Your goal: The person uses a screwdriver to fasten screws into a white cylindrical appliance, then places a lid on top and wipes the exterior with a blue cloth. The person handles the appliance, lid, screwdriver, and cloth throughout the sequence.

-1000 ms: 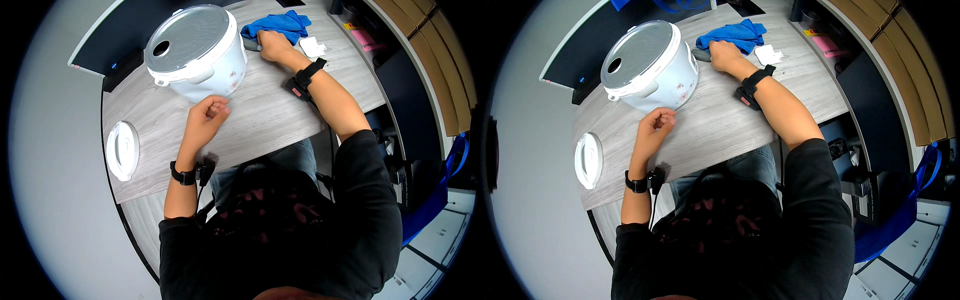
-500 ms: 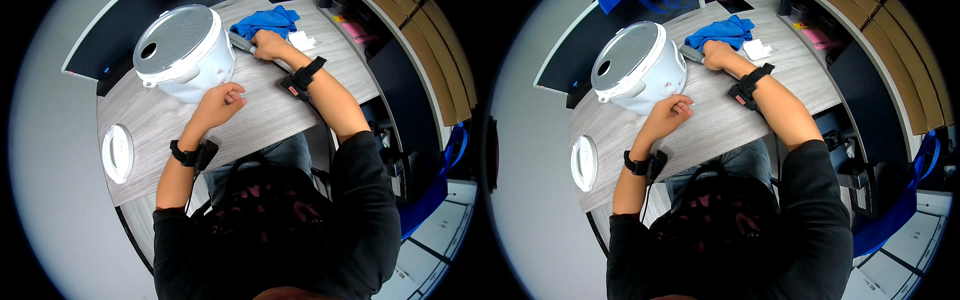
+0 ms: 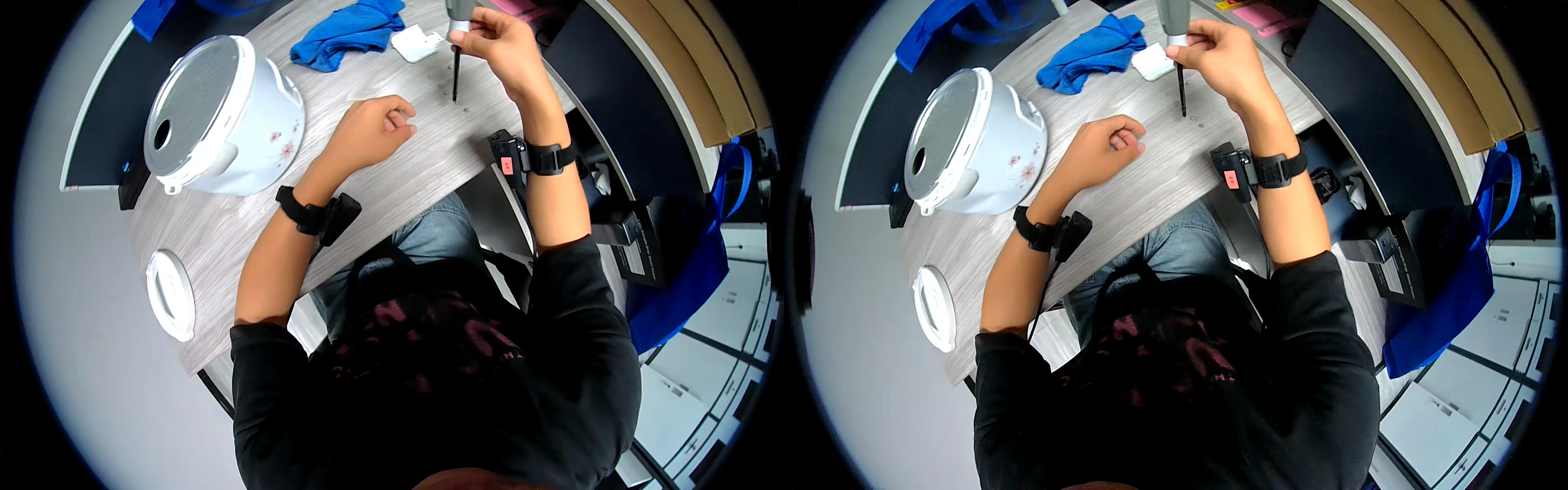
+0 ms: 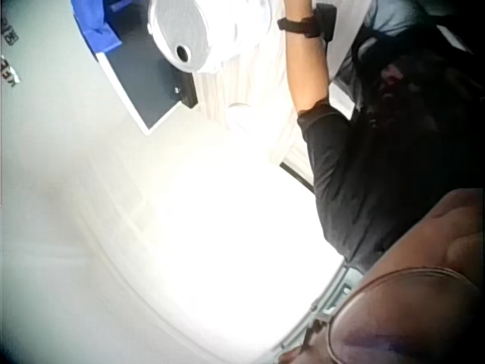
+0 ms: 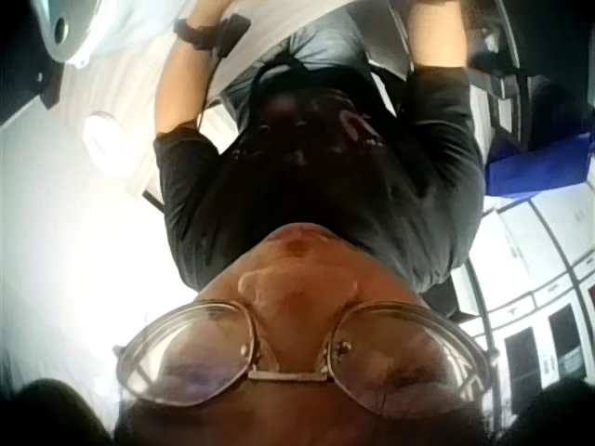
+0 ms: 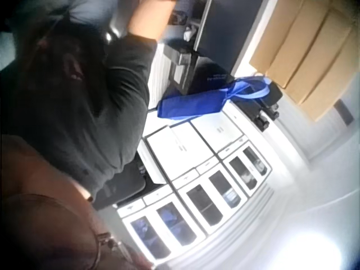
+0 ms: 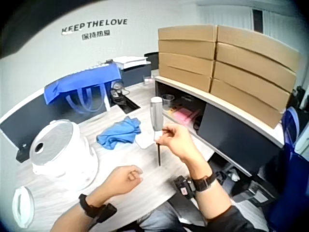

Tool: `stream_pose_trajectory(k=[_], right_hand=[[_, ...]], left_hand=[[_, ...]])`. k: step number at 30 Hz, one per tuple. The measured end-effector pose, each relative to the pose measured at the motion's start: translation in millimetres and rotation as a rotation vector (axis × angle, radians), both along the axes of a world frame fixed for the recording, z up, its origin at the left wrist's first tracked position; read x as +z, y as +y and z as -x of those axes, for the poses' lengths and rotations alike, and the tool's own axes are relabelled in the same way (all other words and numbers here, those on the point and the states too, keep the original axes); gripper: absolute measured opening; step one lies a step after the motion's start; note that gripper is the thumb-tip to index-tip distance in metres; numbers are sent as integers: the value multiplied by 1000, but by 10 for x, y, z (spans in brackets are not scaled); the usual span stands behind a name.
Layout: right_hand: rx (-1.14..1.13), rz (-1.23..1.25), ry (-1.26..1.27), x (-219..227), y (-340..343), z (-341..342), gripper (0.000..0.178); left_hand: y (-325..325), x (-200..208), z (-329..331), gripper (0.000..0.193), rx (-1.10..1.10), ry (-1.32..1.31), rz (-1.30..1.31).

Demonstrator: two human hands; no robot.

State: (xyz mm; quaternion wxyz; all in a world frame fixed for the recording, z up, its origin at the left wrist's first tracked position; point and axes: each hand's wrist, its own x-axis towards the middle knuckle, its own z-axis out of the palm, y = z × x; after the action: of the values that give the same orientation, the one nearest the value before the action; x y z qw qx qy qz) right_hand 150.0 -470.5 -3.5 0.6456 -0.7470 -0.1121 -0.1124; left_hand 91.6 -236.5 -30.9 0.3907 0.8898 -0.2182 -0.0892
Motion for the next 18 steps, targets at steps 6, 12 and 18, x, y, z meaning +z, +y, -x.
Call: stream_pose_trajectory(k=[6,12,18], right_hand=[[-66,-154,-19,-82,-336,263,27],[-208,-65,-74,-267,-471,330,26],[-216,-52,-106,-265,-481,361,24]], left_hand=[[-512,-175,-244,23,-69,-114,-51],[-782,-322,-345,23,-65,-186,-150],[-882,-340,-381,14,-53,-204,-165]])
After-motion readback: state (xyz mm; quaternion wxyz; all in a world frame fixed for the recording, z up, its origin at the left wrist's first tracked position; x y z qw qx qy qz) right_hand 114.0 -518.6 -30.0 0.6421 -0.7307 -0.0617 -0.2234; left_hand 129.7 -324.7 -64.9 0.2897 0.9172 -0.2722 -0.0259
